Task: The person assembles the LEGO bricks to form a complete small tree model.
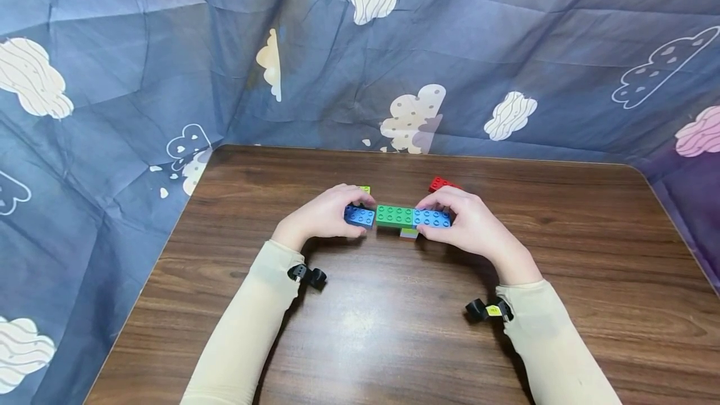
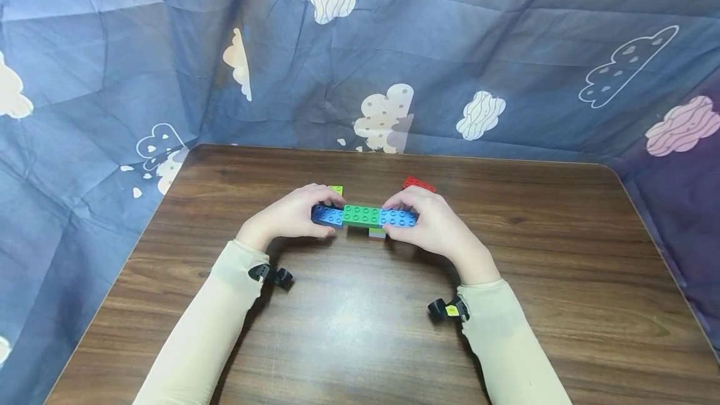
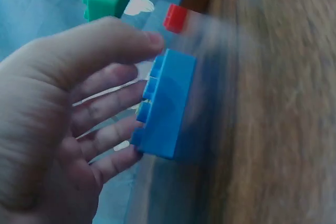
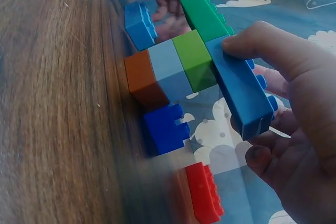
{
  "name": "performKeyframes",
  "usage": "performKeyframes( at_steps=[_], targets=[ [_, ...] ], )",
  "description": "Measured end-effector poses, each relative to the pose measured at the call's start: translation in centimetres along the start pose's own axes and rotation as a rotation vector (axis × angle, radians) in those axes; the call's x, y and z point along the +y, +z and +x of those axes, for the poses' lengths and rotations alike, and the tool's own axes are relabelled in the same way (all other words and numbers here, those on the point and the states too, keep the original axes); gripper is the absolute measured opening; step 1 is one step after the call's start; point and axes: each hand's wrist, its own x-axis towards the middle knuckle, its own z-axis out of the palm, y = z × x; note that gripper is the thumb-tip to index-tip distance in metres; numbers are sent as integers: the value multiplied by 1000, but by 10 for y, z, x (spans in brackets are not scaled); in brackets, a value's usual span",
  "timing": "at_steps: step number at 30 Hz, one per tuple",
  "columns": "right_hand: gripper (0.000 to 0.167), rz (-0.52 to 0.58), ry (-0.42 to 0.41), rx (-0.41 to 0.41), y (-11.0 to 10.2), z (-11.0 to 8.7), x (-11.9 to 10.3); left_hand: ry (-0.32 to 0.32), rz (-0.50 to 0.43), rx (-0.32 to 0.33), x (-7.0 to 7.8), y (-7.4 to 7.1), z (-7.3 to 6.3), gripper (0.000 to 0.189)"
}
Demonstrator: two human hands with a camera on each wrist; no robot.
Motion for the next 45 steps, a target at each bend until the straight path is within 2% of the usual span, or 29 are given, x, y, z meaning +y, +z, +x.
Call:
performKeyframes(
  at_steps=[5,8,10,13,16,18,20,22,26,35,45],
  targets=[
    [37,5,4,5,0,-1,2,-5,48,-25,-5,1,0,46],
    [37,16,1,8,1,-1,3,-23,63,-13,-9,1,0,37],
    [37,23,-4,13,1,0,4,-30,48,43,-11,1,0,33],
    [37,33,-18,26,3,0,4,-23,-15,202,-6,-3,0,34],
    [38,35,-31,39,4,1,5,24,-90,360,8,-5,3,36],
    [38,30,-35,47,5,2,5,71,-127,401,20,-4,6,38],
    [38,30,-31,52,6,2,5,115,-141,390,32,0,9,39],
    [38,30,-26,57,6,2,5,143,-135,351,41,5,12,41],
    [39,21,-18,65,6,1,5,158,-108,295,50,15,16,46],
    [38,8,21,65,5,1,9,202,-107,301,54,22,18,39],
    [38,1,14,57,7,1,11,240,-119,300,51,23,18,37]
  ],
)
